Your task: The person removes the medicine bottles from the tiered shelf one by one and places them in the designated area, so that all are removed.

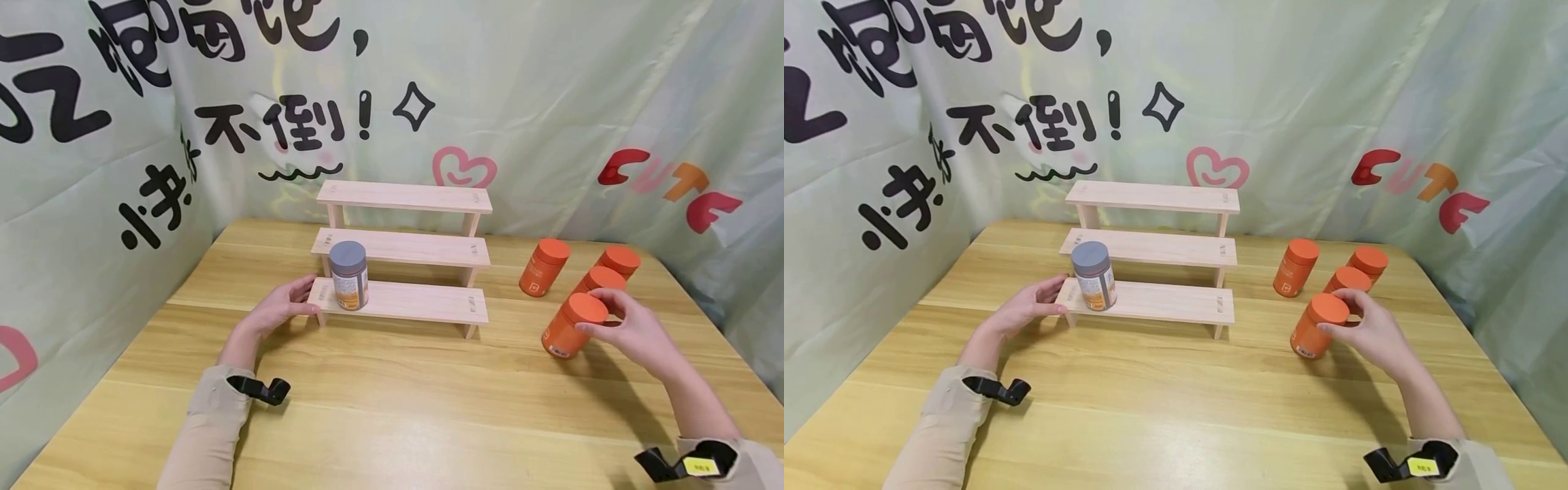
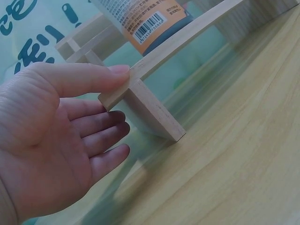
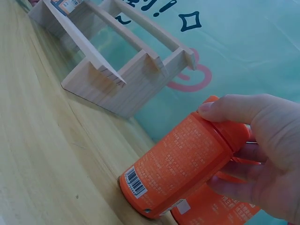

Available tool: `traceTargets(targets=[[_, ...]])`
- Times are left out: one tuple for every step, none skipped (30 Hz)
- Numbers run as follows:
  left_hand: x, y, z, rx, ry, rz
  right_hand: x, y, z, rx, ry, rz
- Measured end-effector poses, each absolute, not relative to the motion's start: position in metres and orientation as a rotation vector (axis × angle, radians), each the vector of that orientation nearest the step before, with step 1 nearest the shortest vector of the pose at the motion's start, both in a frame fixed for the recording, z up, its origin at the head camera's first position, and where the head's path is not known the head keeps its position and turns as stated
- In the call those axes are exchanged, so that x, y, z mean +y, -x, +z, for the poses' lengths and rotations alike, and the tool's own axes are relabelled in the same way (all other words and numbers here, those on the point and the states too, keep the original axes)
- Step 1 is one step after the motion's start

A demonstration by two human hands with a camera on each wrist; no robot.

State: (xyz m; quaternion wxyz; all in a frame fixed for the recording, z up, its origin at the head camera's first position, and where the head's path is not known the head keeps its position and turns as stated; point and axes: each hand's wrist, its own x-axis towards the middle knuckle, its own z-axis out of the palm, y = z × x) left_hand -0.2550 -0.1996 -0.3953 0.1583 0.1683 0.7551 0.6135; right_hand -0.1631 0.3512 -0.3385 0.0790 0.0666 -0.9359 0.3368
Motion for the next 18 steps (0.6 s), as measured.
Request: traceTargets(targets=[[-0.1995,0.2552,-0.3953,2.160,-0.483,1.754,0.3512,0.1628,-0.3384,-2.804,-0.200,1.005],[-0.1994,0.2553,-0.3953,2.161,-0.485,1.752,0.3513,0.1624,-0.3384,-2.806,-0.201,1.003],[-0.1993,0.2552,-0.3952,2.162,-0.482,1.752,0.3513,0.1621,-0.3384,-2.809,-0.204,0.998],[-0.1995,0.2552,-0.3947,2.165,-0.483,1.753,0.3511,0.1625,-0.3379,-2.812,-0.208,0.990],[-0.1996,0.2552,-0.3944,2.165,-0.485,1.756,0.3510,0.1628,-0.3377,-2.815,-0.212,0.985],[-0.1996,0.2551,-0.3941,2.165,-0.487,1.756,0.3510,0.1630,-0.3374,-2.820,-0.216,0.983],[-0.1995,0.2549,-0.3940,2.165,-0.489,1.757,0.3512,0.1632,-0.3371,-2.825,-0.219,0.979],[-0.1996,0.2547,-0.3939,2.165,-0.489,1.756,0.3515,0.1634,-0.3368,-2.832,-0.222,0.977],[-0.1995,0.2546,-0.3938,2.166,-0.488,1.756,0.3520,0.1636,-0.3365,-2.839,-0.226,0.976],[-0.1994,0.2546,-0.3940,2.170,-0.492,1.753,0.3525,0.1637,-0.3361,-2.848,-0.230,0.978],[-0.1994,0.2546,-0.3942,2.168,-0.492,1.753,0.3533,0.1638,-0.3357,-2.858,-0.234,0.984],[-0.1994,0.2545,-0.3943,2.168,-0.491,1.751,0.3541,0.1639,-0.3351,-2.865,-0.237,0.988],[-0.1994,0.2546,-0.3947,2.170,-0.491,1.749,0.3550,0.1641,-0.3345,-2.868,-0.239,0.990],[-0.1995,0.2546,-0.3949,2.171,-0.488,1.748,0.3557,0.1642,-0.3337,-2.868,-0.243,0.998],[-0.1996,0.2547,-0.3949,2.170,-0.487,1.748,0.3565,0.1643,-0.3329,-2.863,-0.248,1.006],[-0.1998,0.2547,-0.3949,2.170,-0.484,1.747,0.3571,0.1646,-0.3319,-2.852,-0.251,1.020],[-0.2000,0.2546,-0.3947,2.167,-0.479,1.749,0.3574,0.1650,-0.3309,-2.833,-0.256,1.037],[-0.2002,0.2546,-0.3947,2.168,-0.481,1.747,0.3575,0.1657,-0.3296,-2.811,-0.263,1.052]])
